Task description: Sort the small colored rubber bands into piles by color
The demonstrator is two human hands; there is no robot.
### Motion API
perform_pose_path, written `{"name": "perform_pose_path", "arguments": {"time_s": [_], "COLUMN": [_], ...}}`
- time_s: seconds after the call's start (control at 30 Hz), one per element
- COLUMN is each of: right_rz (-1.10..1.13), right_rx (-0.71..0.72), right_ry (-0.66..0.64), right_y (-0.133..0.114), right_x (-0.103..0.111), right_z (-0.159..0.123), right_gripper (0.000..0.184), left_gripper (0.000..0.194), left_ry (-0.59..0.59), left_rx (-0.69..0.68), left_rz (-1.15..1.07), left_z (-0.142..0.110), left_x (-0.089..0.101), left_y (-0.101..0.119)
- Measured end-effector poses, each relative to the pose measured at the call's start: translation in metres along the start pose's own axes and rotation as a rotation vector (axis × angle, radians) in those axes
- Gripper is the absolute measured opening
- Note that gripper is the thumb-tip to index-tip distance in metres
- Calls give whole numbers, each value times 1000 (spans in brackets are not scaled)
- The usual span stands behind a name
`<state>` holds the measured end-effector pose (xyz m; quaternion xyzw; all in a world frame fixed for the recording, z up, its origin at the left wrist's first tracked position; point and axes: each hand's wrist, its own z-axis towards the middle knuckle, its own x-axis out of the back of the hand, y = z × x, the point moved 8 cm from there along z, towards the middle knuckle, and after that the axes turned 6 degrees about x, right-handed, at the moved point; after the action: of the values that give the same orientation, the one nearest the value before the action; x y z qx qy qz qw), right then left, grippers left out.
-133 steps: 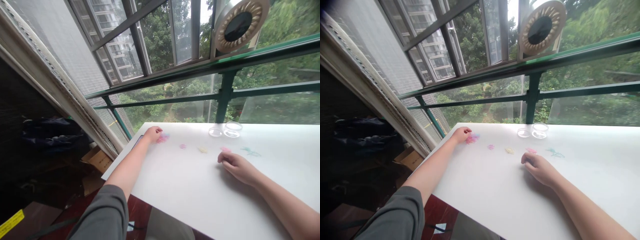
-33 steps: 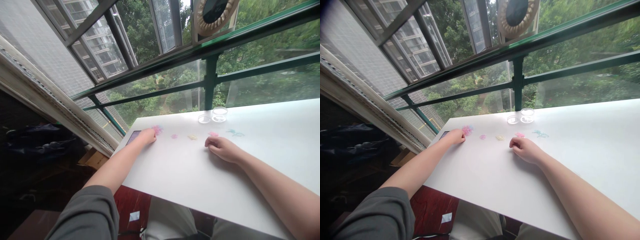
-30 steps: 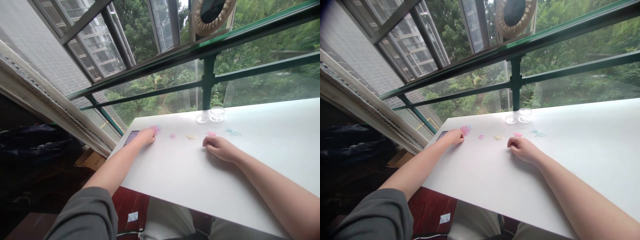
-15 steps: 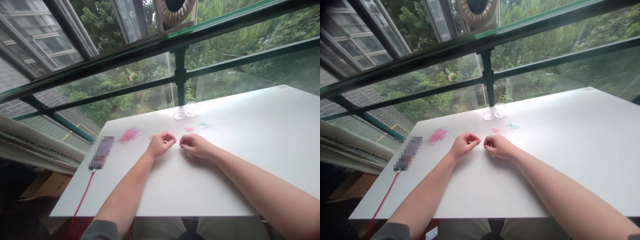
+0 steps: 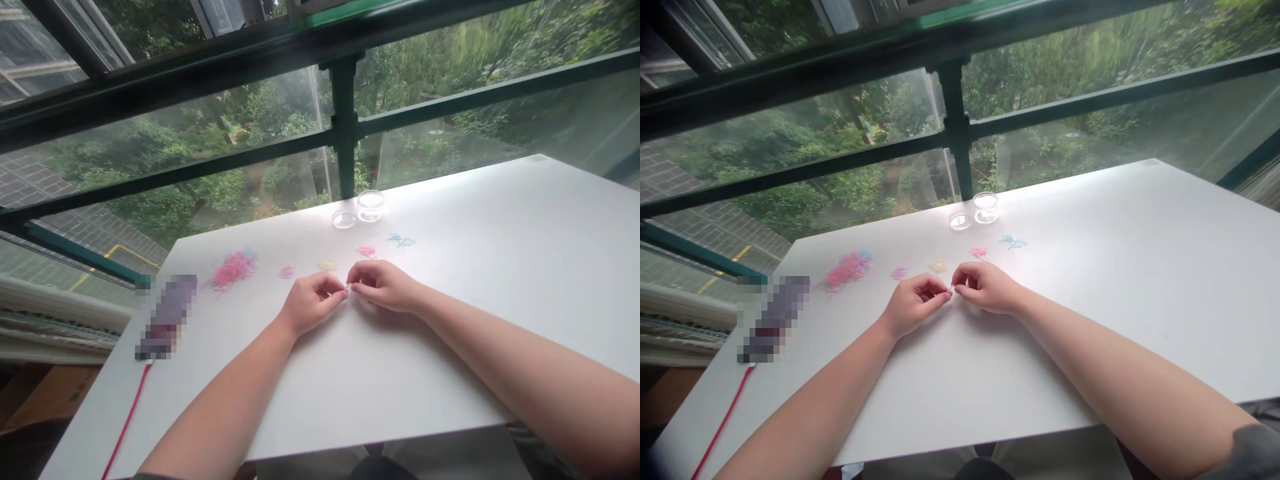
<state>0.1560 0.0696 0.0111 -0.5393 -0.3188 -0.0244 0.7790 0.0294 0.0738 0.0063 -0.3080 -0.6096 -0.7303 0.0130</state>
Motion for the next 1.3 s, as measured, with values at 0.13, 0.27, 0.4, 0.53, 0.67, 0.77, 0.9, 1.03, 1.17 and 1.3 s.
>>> {"name": "perform_pose_path", "arguments": {"time_s": [0.13, 0.27, 0.4, 0.53, 0.67, 0.77, 0.9, 1.03, 1.17, 1.3], "right_rz": [89, 122, 63, 54, 59, 46, 56, 67, 70, 85], "right_rx": [23, 48, -2, -27, -37, -33, -37, -42, -44, -43], "right_ry": [-46, -87, -65, -52, -52, -48, -47, -40, -41, -44], "right_y": [0, -2, 2, 5, 4, 3, 4, 5, 5, 5], "right_x": [-1, -2, -2, -2, -2, -2, -3, -3, -3, -4], "right_z": [-2, -3, -3, -4, -5, -5, -5, -5, -5, -4], "right_gripper": [10, 13, 13, 13, 15, 17, 18, 18, 20, 20], "left_gripper": [16, 17, 16, 16, 17, 17, 18, 19, 20, 19], "left_ry": [1, 15, 27, 36, 34, 27, 14, -10, -30, -33], "left_rx": [1, -4, -2, -1, -3, 2, 12, 24, 30, 39], "left_rz": [8, 17, 30, 42, 42, 46, 63, 92, 118, 128], "left_z": [-1, -1, -1, -1, 0, 0, 0, 0, -1, -1], "left_x": [0, 1, 1, 1, 0, -1, -2, -4, -5, -5], "left_y": [2, 5, 6, 6, 5, 5, 5, 6, 6, 6]}}
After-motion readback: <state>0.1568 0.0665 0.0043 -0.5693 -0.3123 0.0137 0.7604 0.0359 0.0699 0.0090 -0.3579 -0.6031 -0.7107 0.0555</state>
